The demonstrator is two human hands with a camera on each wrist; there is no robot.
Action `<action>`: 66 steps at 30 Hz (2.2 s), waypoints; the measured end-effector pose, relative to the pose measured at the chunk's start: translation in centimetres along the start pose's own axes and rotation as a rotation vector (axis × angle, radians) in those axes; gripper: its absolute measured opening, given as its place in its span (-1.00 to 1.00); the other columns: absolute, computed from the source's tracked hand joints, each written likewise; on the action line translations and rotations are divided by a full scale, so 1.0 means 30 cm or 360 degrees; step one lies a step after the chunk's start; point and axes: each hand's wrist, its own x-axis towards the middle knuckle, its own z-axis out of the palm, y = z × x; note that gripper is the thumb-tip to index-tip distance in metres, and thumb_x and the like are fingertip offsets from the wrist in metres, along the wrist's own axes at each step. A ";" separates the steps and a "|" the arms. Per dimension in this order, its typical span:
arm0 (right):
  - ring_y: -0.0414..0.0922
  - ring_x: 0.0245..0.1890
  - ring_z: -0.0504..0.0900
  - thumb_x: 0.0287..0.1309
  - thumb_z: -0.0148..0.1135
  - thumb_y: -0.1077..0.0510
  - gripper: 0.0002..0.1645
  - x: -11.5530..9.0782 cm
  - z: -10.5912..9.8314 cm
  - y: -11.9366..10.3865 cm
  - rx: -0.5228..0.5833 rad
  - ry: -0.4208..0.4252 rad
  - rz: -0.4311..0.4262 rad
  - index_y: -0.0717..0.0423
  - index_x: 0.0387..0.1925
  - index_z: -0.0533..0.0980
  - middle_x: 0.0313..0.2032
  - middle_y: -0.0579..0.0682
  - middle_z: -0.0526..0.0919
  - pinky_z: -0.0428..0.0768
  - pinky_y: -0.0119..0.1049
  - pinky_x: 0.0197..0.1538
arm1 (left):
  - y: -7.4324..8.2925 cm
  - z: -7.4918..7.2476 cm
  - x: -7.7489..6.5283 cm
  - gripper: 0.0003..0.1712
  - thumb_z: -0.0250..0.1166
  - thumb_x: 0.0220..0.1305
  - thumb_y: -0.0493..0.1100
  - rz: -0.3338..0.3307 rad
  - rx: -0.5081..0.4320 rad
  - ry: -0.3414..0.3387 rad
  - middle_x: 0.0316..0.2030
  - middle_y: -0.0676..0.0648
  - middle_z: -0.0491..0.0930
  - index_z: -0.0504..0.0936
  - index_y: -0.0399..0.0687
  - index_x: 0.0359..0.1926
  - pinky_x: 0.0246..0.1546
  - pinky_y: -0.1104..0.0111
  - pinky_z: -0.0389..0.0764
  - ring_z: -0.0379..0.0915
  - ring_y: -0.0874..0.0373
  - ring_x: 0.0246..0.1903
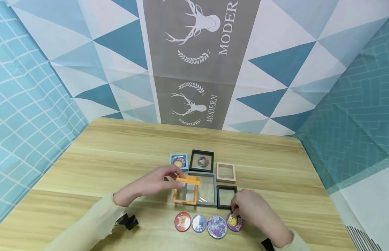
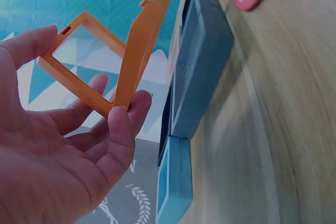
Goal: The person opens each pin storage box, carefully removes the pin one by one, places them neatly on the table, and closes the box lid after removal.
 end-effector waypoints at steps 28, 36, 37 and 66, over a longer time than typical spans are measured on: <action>0.10 -0.39 0.59 0.35 -0.19 -0.17 -0.37 0.208 -0.011 -0.066 0.1629 0.0001 0.0190 -0.08 0.37 0.13 -0.39 0.19 0.59 0.57 0.00 -0.38 | 0.029 0.029 0.021 -0.48 0.31 0.03 0.01 0.0029 -0.0583 -0.0026 -0.02 -0.05 0.43 0.47 -0.10 0.02 -0.11 0.21 0.46 0.39 0.04 -0.09; 0.05 -0.40 0.58 0.32 -0.07 -0.10 -0.35 0.212 -0.004 -0.076 0.1598 0.0089 0.0208 0.02 0.36 0.15 -0.37 0.16 0.57 0.59 -0.06 -0.38 | 0.018 0.037 0.034 -0.50 0.42 -0.11 -0.10 0.0086 -0.0609 0.0009 -0.02 -0.05 0.40 0.50 -0.04 -0.08 0.06 0.07 0.33 0.36 0.03 -0.02; 0.05 -0.40 0.58 0.32 -0.06 -0.10 -0.34 0.212 -0.004 -0.078 0.1592 0.0093 0.0210 0.04 0.36 0.15 -0.37 0.15 0.57 0.59 -0.05 -0.38 | 0.017 0.039 0.036 -0.49 0.43 -0.13 -0.11 0.0087 -0.0599 0.0012 -0.02 -0.04 0.40 0.50 -0.04 -0.09 0.08 0.06 0.32 0.35 0.04 -0.01; 0.03 -0.31 0.58 0.16 0.17 0.08 -0.39 0.217 0.014 -0.085 0.1681 0.0294 0.0271 0.08 0.25 0.30 -0.18 0.22 0.53 0.59 -0.14 -0.26 | 0.006 0.045 0.041 -0.42 0.34 0.06 -0.05 -0.0148 -0.0645 0.0093 0.03 -0.17 0.36 0.34 0.01 0.10 -0.33 0.09 0.53 0.53 0.07 -0.32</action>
